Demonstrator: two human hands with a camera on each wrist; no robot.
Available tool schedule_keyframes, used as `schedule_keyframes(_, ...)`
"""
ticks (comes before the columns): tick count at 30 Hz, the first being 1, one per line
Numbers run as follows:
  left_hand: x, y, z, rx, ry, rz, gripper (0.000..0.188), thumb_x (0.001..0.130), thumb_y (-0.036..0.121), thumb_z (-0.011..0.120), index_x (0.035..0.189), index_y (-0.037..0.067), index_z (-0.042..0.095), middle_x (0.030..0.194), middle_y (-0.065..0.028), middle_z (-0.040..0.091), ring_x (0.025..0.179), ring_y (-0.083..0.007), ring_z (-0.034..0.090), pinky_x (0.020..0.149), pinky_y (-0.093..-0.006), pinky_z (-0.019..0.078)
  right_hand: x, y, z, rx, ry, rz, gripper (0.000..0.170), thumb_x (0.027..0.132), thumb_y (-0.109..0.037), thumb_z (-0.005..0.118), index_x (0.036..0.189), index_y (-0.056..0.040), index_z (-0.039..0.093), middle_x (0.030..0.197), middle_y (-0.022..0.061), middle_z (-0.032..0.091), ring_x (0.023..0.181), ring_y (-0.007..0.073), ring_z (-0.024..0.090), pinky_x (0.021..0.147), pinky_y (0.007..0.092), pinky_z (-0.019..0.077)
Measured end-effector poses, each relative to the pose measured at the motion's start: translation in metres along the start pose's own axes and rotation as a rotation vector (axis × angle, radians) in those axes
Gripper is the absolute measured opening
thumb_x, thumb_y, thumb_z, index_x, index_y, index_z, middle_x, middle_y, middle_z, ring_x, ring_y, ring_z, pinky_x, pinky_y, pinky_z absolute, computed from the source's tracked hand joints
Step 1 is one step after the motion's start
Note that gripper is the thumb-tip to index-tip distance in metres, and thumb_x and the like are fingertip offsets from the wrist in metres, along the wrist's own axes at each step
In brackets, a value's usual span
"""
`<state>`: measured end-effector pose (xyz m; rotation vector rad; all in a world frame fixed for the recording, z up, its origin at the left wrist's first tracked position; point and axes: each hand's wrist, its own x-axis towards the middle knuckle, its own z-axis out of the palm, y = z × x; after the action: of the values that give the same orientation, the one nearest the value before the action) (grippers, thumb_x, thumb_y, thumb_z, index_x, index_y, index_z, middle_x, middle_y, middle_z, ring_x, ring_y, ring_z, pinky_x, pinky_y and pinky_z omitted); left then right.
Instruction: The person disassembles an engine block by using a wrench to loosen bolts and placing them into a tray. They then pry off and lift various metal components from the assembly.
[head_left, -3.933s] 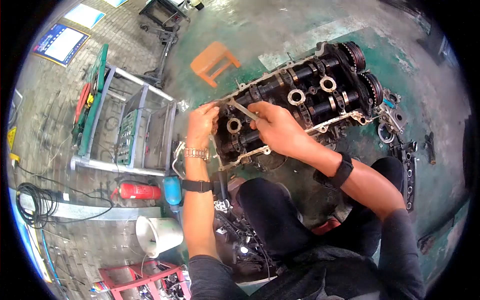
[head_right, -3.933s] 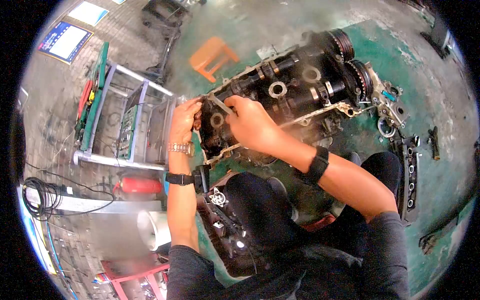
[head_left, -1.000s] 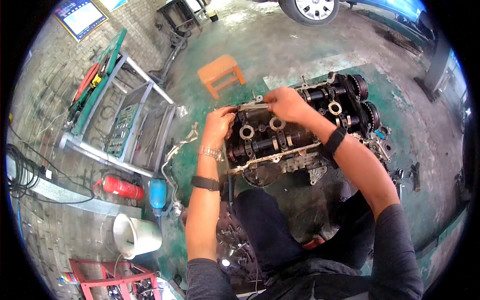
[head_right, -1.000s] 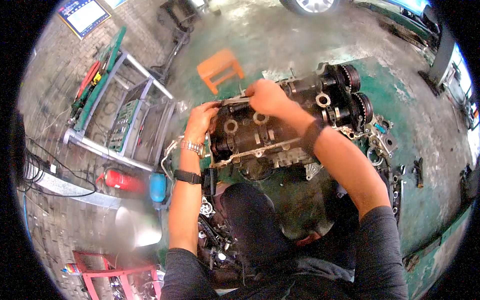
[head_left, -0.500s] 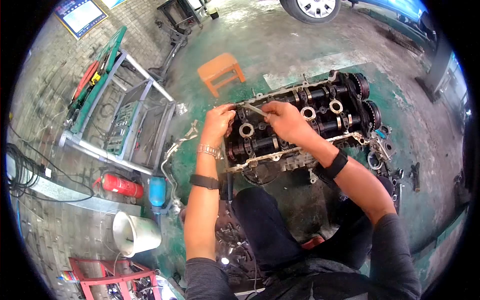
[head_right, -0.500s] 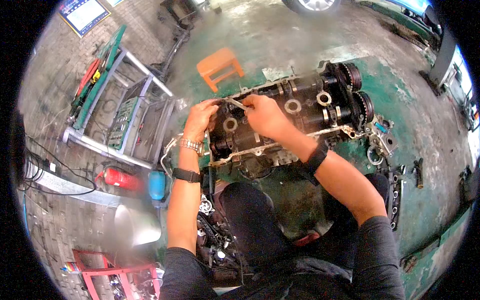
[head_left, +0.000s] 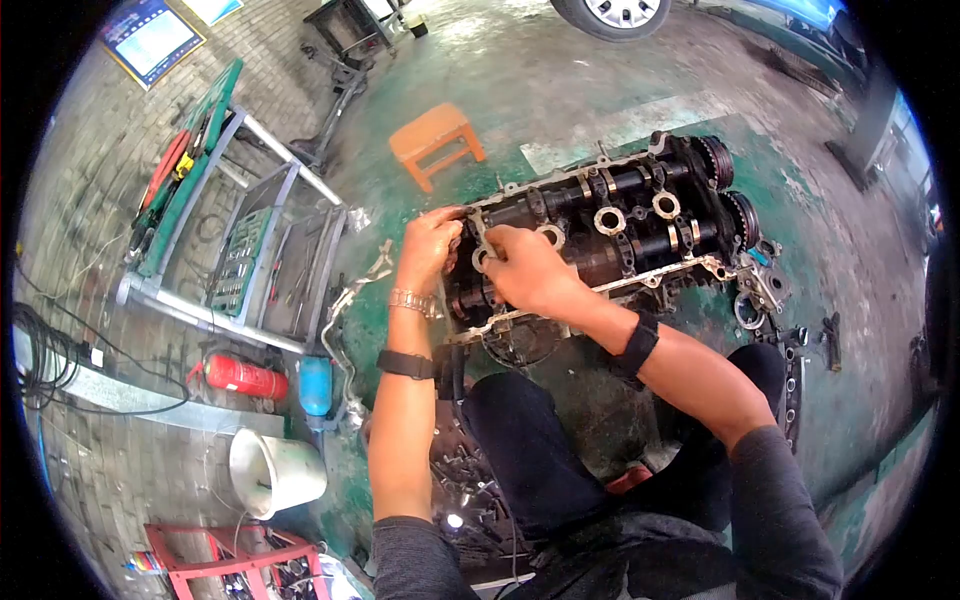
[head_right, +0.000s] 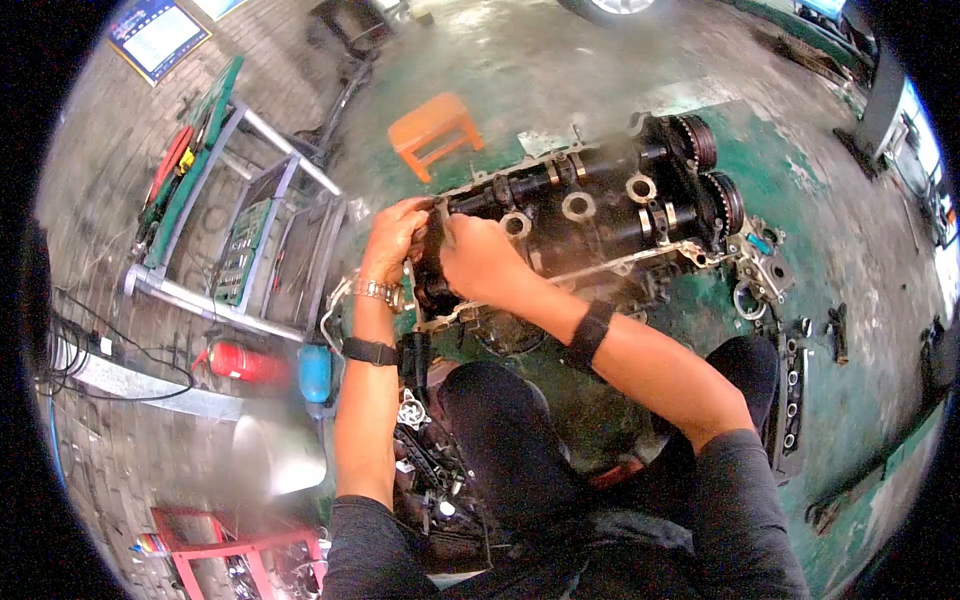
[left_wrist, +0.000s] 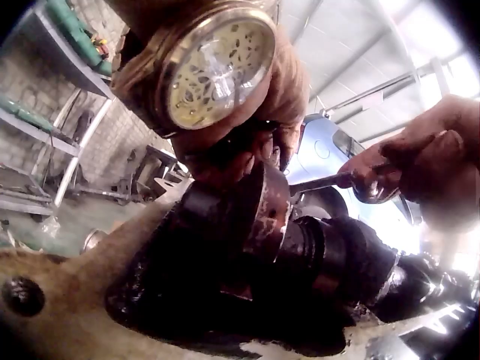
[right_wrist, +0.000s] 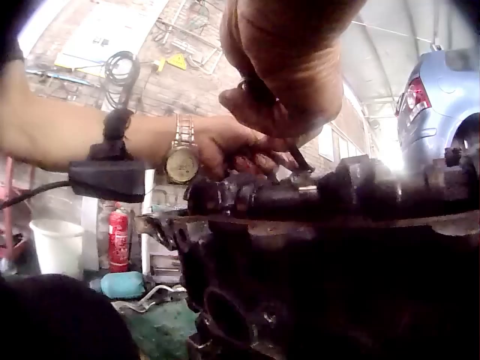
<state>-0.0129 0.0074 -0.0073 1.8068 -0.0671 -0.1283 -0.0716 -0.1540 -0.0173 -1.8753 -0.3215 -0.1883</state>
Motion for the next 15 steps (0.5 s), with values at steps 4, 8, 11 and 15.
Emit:
schedule_keyframes(4, 0.004, -0.002, 0.000, 0.093, 0.024, 0.072, 0.031, 0.087, 0.008, 0.050, 0.115, -0.002, 0.058, 0.060, 0.0030, 0.045, 0.044, -0.0077, 0.037, 0.040, -0.0241, 0.0303, 0.000, -0.005, 0.003, 0.090, -0.107, 0.114, 0.020, 0.085, -0.008, 0.055, 0.093, 0.0099, 0.054, 0.069, 0.0167, 0.063, 0.053, 0.0195, 0.063, 0.051, 0.0333, 0.0484)
schedule_keyframes(8, 0.004, -0.002, -0.001, 0.052, 0.022, 0.018, 0.030, 0.086, 0.008, 0.051, 0.114, -0.002, 0.058, 0.059, 0.0029, 0.045, 0.044, -0.0080, 0.038, 0.040, -0.0244, 0.0313, 0.001, -0.003, -0.003, 0.133, -0.122, 0.087, 0.019, 0.086, -0.007, 0.054, 0.094, 0.0106, 0.055, 0.068, 0.0142, 0.062, 0.052, 0.0163, 0.061, 0.048, 0.0323, 0.0482)
schedule_keyframes(11, 0.012, -0.012, -0.004, 0.088, 0.006, 0.097, 0.030, 0.086, 0.008, 0.052, 0.113, -0.002, 0.058, 0.059, 0.0027, 0.044, 0.045, -0.0079, 0.039, 0.041, -0.0243, 0.0321, 0.006, -0.009, -0.021, 0.158, -0.178, 0.175, 0.018, 0.085, -0.005, 0.055, 0.094, 0.0104, 0.056, 0.070, 0.0124, 0.062, 0.050, 0.0153, 0.059, 0.048, 0.0301, 0.0481)
schedule_keyframes(15, 0.001, 0.000, 0.000, 0.051, 0.022, 0.062, 0.027, 0.085, 0.008, 0.053, 0.109, -0.002, 0.061, 0.061, 0.0022, 0.047, 0.047, -0.0080, 0.040, 0.042, -0.0245, 0.0324, 0.023, 0.037, -0.004, 0.261, -0.115, -0.048, 0.013, 0.076, -0.003, 0.053, 0.076, 0.0093, 0.057, 0.060, 0.0202, 0.061, 0.054, 0.0242, 0.066, 0.050, 0.0371, 0.0516)
